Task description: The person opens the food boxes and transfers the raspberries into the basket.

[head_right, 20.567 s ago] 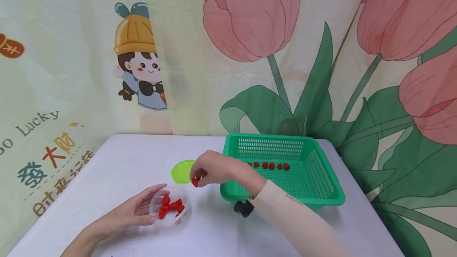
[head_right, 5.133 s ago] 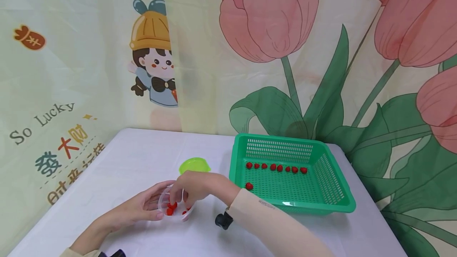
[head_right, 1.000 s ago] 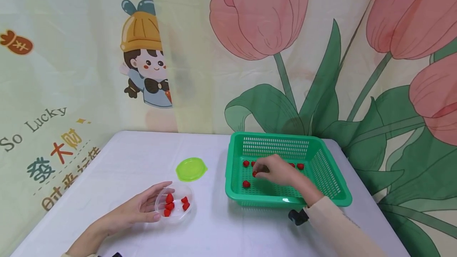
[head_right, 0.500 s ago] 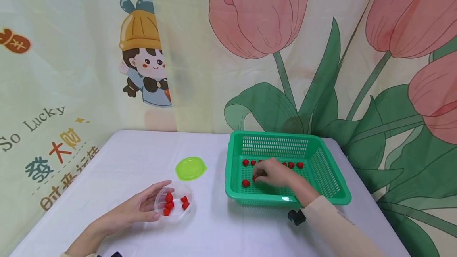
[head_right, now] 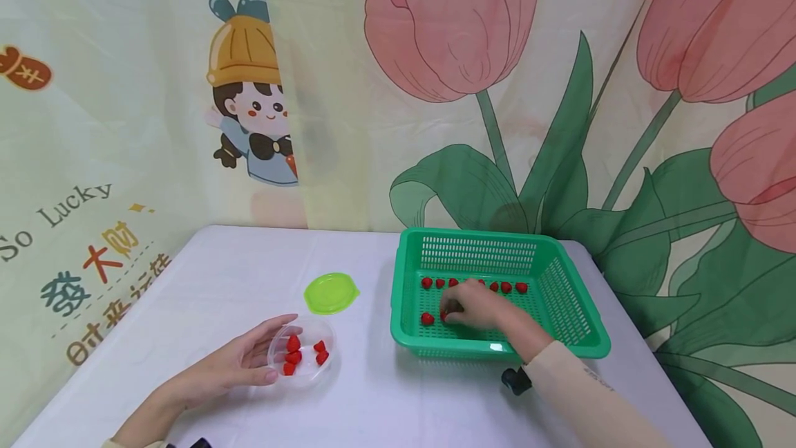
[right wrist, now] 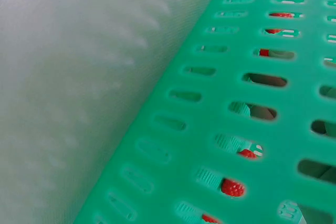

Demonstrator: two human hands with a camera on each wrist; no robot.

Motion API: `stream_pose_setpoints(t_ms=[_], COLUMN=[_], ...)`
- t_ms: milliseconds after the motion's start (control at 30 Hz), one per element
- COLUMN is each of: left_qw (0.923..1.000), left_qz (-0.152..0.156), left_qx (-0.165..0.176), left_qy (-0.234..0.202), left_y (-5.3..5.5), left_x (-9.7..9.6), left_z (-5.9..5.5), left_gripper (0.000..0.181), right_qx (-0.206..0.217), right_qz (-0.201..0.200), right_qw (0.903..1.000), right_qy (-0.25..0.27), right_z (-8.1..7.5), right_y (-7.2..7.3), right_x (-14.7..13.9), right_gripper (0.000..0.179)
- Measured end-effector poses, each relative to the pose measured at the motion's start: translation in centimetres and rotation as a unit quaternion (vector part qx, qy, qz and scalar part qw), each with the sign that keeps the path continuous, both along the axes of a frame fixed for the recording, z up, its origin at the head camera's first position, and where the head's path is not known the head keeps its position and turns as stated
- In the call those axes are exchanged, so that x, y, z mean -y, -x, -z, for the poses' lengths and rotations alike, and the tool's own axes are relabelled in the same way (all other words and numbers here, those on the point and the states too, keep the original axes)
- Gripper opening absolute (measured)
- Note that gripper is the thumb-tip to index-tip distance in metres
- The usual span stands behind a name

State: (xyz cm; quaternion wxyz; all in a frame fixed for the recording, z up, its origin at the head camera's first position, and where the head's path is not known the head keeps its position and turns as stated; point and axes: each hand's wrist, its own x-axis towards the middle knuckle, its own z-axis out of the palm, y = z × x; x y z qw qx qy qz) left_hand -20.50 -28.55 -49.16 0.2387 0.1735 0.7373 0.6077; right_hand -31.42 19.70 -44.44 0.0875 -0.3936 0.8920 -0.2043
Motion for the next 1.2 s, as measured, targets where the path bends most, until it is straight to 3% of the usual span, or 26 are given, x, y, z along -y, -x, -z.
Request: stream_pose_setpoints(t_ms=[467,867,1200], left_qw=[1.0000,0.9999,0.9999], left_qz=[-0.003,0.003,-0.007], left_qx=[0.004,-0.012,0.004], left_qy=[0.004,0.002,0.008], left_y=[0.11,-0.03,0.07], left_x=[0.03,0.01,-0.01], left_z=[0.03,-0.02,0.09], left_gripper=[0.085,0.084,0.083], right_qx=[0.003,0.011,0.021], right_qz=[-0.003,-0.007,-0.010], right_qw=[1.0000,0.9999,0.9997], right_qy=[-0.006,-0.004,0.000], right_z=[0.29,0.11,-0.10], right_y=[0.07,0.01,-0.02], right_x=[0.28,0.40,0.17], right_gripper=[0.009,0.011,0.015])
